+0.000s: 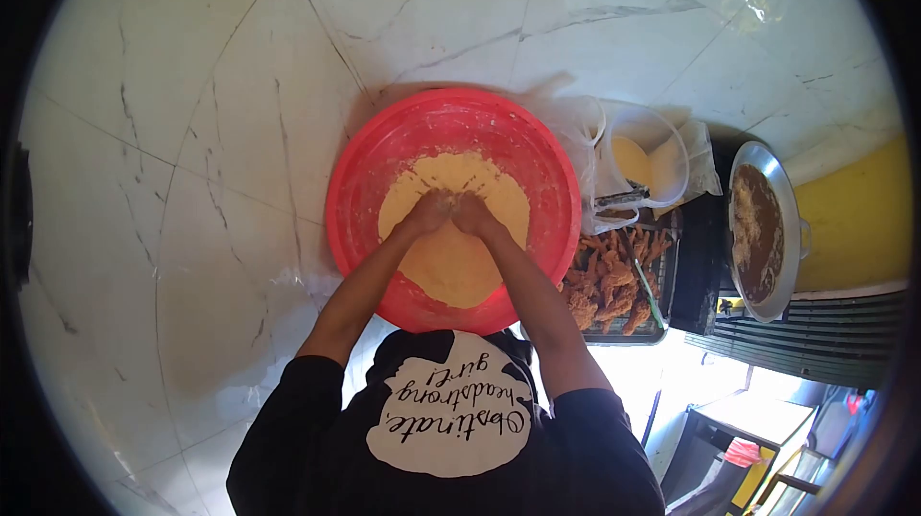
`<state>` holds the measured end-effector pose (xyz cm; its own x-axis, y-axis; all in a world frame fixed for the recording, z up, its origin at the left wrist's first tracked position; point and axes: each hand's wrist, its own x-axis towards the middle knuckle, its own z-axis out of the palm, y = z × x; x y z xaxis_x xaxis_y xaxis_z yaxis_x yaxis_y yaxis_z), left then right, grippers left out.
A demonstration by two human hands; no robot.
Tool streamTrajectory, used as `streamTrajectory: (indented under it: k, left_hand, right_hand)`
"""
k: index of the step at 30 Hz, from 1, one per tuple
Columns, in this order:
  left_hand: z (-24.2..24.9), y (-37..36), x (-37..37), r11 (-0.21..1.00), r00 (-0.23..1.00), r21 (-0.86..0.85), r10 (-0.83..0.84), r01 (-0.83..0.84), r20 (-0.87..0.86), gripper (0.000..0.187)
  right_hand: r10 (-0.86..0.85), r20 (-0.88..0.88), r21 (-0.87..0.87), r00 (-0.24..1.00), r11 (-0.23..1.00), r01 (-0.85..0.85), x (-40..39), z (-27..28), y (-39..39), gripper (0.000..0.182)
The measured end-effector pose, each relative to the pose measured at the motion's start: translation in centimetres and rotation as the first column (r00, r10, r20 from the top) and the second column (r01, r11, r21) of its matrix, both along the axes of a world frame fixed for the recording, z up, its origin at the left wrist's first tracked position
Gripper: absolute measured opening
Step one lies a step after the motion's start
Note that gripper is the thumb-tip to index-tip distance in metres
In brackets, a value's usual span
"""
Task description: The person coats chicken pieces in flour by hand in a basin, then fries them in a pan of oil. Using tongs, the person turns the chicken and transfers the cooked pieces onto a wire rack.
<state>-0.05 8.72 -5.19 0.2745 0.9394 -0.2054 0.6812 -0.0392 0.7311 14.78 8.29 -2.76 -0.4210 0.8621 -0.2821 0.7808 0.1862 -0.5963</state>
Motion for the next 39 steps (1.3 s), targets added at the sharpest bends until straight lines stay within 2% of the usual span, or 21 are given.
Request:
streamTrajectory:
  k: [1,3,5,9,11,12,14,15,17,21,23,24,26,28,30,31,33,34,36,37,39]
  left_hand:
    - [0.0,-0.8,0.1,0.994,0.997,-0.078,-0.080,0.081,0.019,0.029]
    - [0.9,-3.2,-0.5,0.932,0.967,-0.257,-0.240,0.254,0.085,0.029]
    - [4.1,-4.7,0.0,0.754,0.854,-0.533,-0.509,0.385,-0.103,0.033]
    - [6.2,-8.2,-1.8,0.664,0.805,-0.463,-0.540,0.587,0.247,0.041]
    - [6.9,-8.0,-2.6,0.740,0.916,-0.592,-0.081,0.319,0.393,0.041]
    - [5.4,-7.9,-2.9,0.739,0.917,-0.593,-0.085,0.320,0.390,0.041]
    - [1.2,-7.7,-3.1,0.971,0.961,-0.209,0.056,-0.115,-0.269,0.044]
    - [2.0,-7.9,-2.8,0.972,0.961,-0.207,0.055,-0.114,-0.271,0.044]
    - [5.2,-8.8,-1.5,0.674,0.980,-0.724,-0.197,0.149,0.018,0.052]
    - [7.3,-10.0,0.3,0.663,0.978,-0.723,-0.195,0.192,0.081,0.047]
    - [6.3,-9.9,-1.0,0.756,0.900,-0.614,0.081,0.225,0.429,0.048]
    - [6.9,-9.7,-1.6,0.757,0.900,-0.613,0.080,0.225,0.429,0.048]
    - [8.4,-8.7,-3.1,0.778,0.776,-0.616,0.310,0.126,0.550,0.047]
    - [2.3,-7.0,-5.8,0.969,0.929,-0.147,0.235,-0.200,0.285,0.050]
    - [8.7,-4.4,-8.3,0.850,0.817,-0.501,0.402,-0.164,0.414,0.056]
    - [6.6,-4.0,-9.2,0.852,0.817,-0.497,0.398,-0.162,0.417,0.056]
    - [0.6,-2.2,-10.2,0.800,0.782,-0.114,0.600,-0.589,0.171,0.055]
    - [2.3,-1.9,-10.1,0.803,0.784,-0.109,0.596,-0.586,0.174,0.055]
    - [5.3,-2.1,-10.0,0.726,0.627,-0.424,0.685,-0.542,0.370,0.056]
    - [5.5,-2.5,-9.8,0.725,0.626,-0.428,0.685,-0.540,0.372,0.056]
    - [6.1,-2.8,-9.2,0.778,0.723,-0.250,0.628,-0.576,0.286,0.048]
  right_hand:
    - [0.000,0.002,-0.005,1.000,1.000,0.000,0.2,0.6,-0.5,0.036]
    - [0.181,0.038,-0.372,0.983,0.915,-0.154,0.8,2.4,-2.2,0.037]
    - [0.388,0.030,-0.439,0.921,0.833,-0.337,2.2,5.0,-4.5,0.046]
    - [0.405,-0.023,-0.566,0.914,0.748,-0.346,4.6,6.0,-6.8,0.055]
    - [-0.115,-0.129,-0.717,0.985,0.697,-0.012,5.1,8.4,-6.4,0.049]
    - [-0.119,-0.132,-0.717,0.984,0.697,-0.012,5.1,8.2,-5.9,0.049]
    - [0.078,0.271,-0.517,0.959,0.853,0.077,5.1,7.2,-5.3,0.033]
    - [0.077,0.269,-0.516,0.960,0.853,0.076,4.8,6.1,-5.5,0.033]
    - [0.422,0.154,-0.636,0.894,0.735,-0.237,3.5,4.0,-6.3,0.027]
    - [0.432,0.072,-0.674,0.899,0.685,-0.275,2.4,6.6,-6.4,0.038]
    - [0.068,-0.176,-0.596,0.982,0.787,-0.161,3.9,8.0,-6.1,0.037]
    - [0.068,-0.176,-0.595,0.982,0.788,-0.161,4.7,7.3,-5.9,0.037]
    - [-0.369,-0.313,-0.669,0.875,0.739,0.072,6.3,5.4,-4.7,0.042]
    - [-0.409,-0.138,-0.559,0.902,0.784,0.270,6.7,10.4,-4.2,0.054]
    - [-0.478,-0.337,-0.479,0.811,0.829,0.290,9.7,7.7,-2.3,0.066]
    - [-0.479,-0.338,-0.475,0.810,0.830,0.292,10.4,7.0,-1.8,0.066]
    - [-0.653,-0.262,-0.407,0.711,0.743,0.532,11.0,6.8,-0.9,0.069]
    - [-0.654,-0.266,-0.404,0.709,0.743,0.534,10.4,8.6,-1.1,0.069]
    - [-0.840,-0.340,-0.666,0.423,0.533,0.522,9.4,11.8,-2.3,0.067]
    - [-0.841,-0.337,-0.665,0.424,0.531,0.525,10.0,8.9,-1.9,0.067]
    - [-0.559,-0.250,0.036,0.791,0.811,0.585,11.8,0.4,-0.2,0.047]
